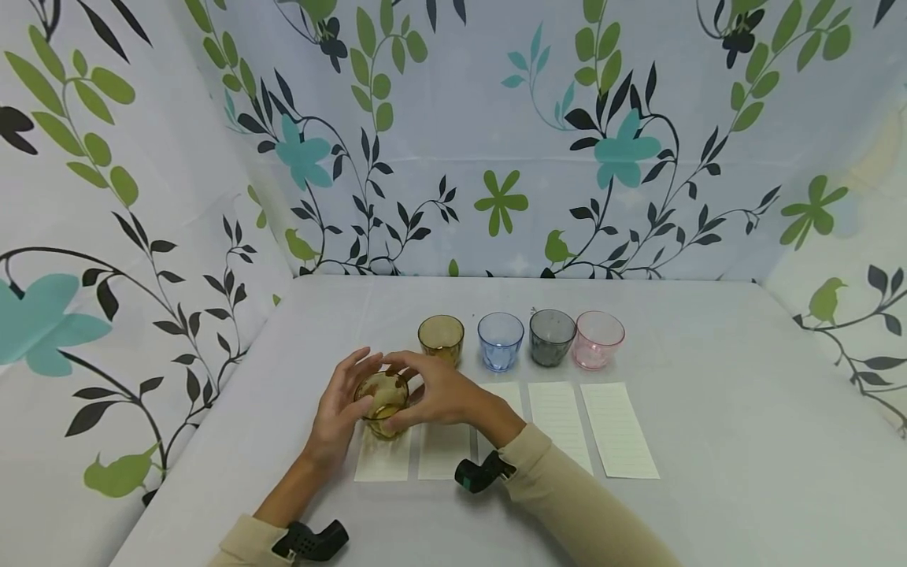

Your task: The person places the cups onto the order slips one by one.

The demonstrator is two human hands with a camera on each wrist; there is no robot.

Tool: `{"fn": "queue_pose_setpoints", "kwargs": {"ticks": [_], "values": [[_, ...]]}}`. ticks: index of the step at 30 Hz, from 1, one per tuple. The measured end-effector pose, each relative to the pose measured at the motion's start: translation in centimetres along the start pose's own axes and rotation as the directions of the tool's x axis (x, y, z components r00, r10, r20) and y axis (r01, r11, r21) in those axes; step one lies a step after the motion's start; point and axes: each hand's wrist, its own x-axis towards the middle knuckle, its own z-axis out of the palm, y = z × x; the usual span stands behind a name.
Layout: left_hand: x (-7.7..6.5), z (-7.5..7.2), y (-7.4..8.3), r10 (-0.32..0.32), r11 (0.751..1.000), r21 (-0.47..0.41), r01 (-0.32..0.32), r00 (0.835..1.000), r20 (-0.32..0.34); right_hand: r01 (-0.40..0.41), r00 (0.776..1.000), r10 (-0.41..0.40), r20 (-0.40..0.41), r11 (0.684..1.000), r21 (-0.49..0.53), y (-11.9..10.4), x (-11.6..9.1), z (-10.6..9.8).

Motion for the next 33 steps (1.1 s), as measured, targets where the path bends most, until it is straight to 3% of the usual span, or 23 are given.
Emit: {"fn": "queue_pose_setpoints", "kwargs": {"ticks": [9,14,18,23,26,29,33], "values": [[0.8,-0.6,-0.4,0.019,0.994,0.108,-0.026,0.998,0.063,0.04,0.991,-0.034,-0.127,0.998,0.051,-0.9,-1.4,-1.9],[1.6,-0.7,-0.3,0.023,0.989,0.141,-0.036,0.996,0.091,0.061,0.958,-0.056,-0.282,0.998,0.009,-0.5,-2.2,-2.3],[1.9,-0.6,-0.4,-0.004,0.99,0.137,-0.011,0.994,0.106,0.092,0.895,-0.106,-0.433,0.994,-0.054,-0.1,-2.6,-2.2],[2.0,-0.6,-0.7,-0.015,0.982,0.188,-0.008,0.993,0.121,0.113,0.777,-0.22,-0.59,0.971,-0.213,0.5,-2.6,-1.8],[2.1,-0.5,-0.7,-0.025,0.978,0.21,-0.002,0.992,0.126,0.112,0.737,-0.245,-0.63,0.963,-0.244,0.4,-2.5,-1.7],[2.3,-0.5,-0.7,-0.025,0.975,0.221,-0.005,0.991,0.13,0.1,0.742,-0.235,-0.629,0.965,-0.242,0.4,-2.4,-1.8],[2.5,-0.5,-0.9,-0.015,0.976,0.218,-0.015,0.991,0.135,0.091,0.779,-0.194,-0.597,0.976,-0.198,0.7,-2.2,-2.0]]}}
